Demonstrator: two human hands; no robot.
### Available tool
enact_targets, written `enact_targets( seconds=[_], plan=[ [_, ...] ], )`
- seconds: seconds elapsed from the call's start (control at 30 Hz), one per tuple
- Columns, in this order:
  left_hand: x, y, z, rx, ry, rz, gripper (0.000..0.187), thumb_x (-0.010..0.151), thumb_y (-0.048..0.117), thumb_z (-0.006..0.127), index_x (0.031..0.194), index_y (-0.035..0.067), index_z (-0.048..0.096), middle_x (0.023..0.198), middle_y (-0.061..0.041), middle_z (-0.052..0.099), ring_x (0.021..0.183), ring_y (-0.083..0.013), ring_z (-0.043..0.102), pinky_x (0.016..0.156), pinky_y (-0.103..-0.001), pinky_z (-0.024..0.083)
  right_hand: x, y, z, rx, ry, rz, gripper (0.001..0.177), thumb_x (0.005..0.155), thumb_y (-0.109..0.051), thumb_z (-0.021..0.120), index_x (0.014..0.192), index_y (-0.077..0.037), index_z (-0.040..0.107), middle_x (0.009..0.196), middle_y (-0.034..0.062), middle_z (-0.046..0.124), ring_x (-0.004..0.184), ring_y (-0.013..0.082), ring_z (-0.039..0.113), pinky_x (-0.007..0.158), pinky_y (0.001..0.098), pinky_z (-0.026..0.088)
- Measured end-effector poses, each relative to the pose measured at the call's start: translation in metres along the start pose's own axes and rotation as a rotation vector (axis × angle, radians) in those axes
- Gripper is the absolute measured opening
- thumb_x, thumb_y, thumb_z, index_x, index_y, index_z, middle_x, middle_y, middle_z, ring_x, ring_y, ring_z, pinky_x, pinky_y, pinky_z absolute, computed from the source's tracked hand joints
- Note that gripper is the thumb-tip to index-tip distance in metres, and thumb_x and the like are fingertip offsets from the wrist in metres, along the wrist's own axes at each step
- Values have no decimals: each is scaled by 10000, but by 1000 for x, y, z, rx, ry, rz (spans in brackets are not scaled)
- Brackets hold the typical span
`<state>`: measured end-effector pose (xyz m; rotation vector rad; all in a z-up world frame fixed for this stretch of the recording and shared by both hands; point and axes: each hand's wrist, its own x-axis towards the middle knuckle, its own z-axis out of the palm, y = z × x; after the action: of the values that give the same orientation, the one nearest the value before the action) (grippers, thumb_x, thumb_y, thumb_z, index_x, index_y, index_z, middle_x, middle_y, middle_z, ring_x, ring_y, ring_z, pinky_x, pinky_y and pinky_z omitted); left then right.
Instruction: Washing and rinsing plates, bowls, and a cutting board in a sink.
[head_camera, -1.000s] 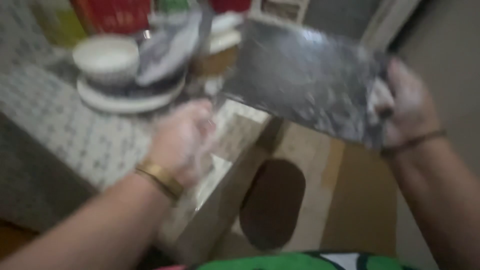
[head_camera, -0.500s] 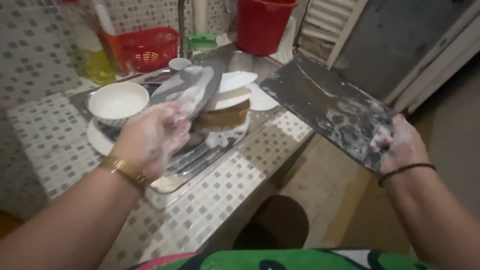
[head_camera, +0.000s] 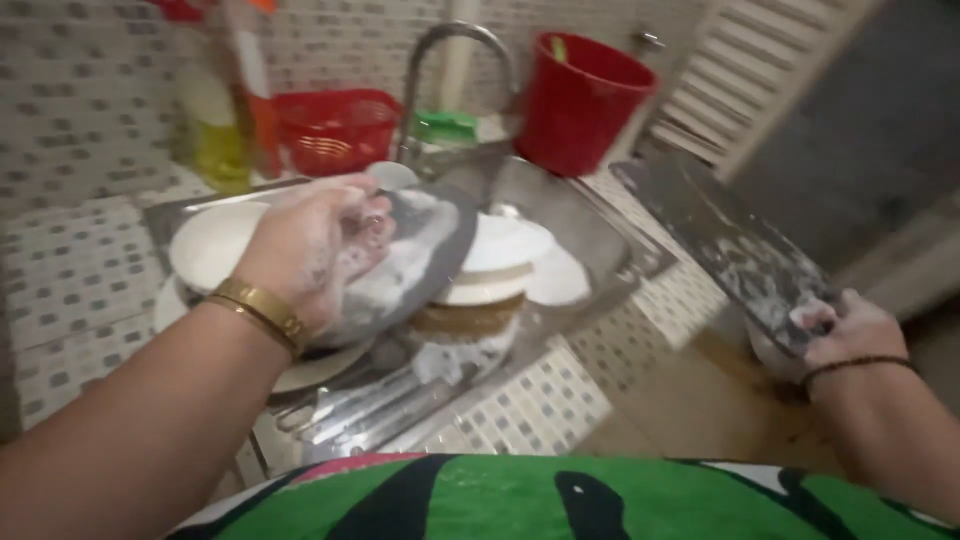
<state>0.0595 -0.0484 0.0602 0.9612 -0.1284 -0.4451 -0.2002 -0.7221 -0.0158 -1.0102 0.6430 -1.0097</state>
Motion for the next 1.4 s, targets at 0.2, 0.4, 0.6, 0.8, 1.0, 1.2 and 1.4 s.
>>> enact_targets(
  seconds=[0.2, 0.4, 0.6, 0.8, 1.0, 1.2, 1.4],
  plan=[
    [36, -9, 29, 77, 169, 59, 230, 930, 146, 541, 1098, 73, 679, 958, -50, 708, 839, -157, 669, 802, -374, 540, 32, 88, 133, 15, -16, 261, 181, 1088, -212, 496, 996, -56, 498, 796, 77, 559, 623, 198, 489, 596, 350, 462],
    [126, -33, 101, 217, 143, 93, 183, 932, 85, 568, 1043, 12, 693, 850, -64, 647, 752, -182, 618, 698, -341, 516, 123, 159, 190, 50, -203, 531, 315, 1070, -363, 491, 879, -120, 431, 689, 21, 418, 548, 175, 377, 526, 339, 363],
    [225, -61, 164, 579, 236, 21, 105, 864, 158, 667, 892, 75, 724, 805, -45, 671, 736, -172, 633, 674, -329, 538, 150, 187, 257, 22, -424, 773, 458, 1052, -513, 473, 761, -177, 360, 580, -21, 273, 472, 164, 265, 455, 339, 263],
    [299, -83, 166, 999, 246, 65, 136, 851, 162, 684, 938, 73, 737, 860, -96, 697, 794, -239, 665, 715, -370, 549, 157, 168, 263, -96, -620, 835, 589, 985, -644, 447, 671, -194, 233, 517, -24, 193, 420, 160, 241, 416, 331, 231],
    [365, -89, 134, 1469, 233, 121, 192, 835, 167, 705, 994, 70, 753, 927, -158, 727, 864, -321, 702, 763, -418, 562, 175, 170, 284, -124, -632, 770, 571, 995, -630, 474, 688, -191, 275, 530, -35, 210, 428, 145, 232, 413, 315, 207],
    [507, -133, 25, 2339, -89, 83, 247, 853, 167, 661, 1062, 105, 778, 1039, -171, 750, 964, -354, 735, 811, -444, 596, 167, 197, 303, -164, -556, 764, 553, 1005, -615, 501, 705, -188, 317, 542, -46, 226, 435, 129, 222, 411, 298, 183],
    [511, -143, 49, 2562, -158, 72, 298, 891, 133, 593, 1133, 113, 765, 1129, -181, 742, 1050, -366, 733, 885, -441, 605, 129, 162, 359, -326, -690, 686, 315, 1001, -434, 548, 816, -187, 486, 585, -55, 376, 472, 101, 335, 443, 275, 282]
  ],
)
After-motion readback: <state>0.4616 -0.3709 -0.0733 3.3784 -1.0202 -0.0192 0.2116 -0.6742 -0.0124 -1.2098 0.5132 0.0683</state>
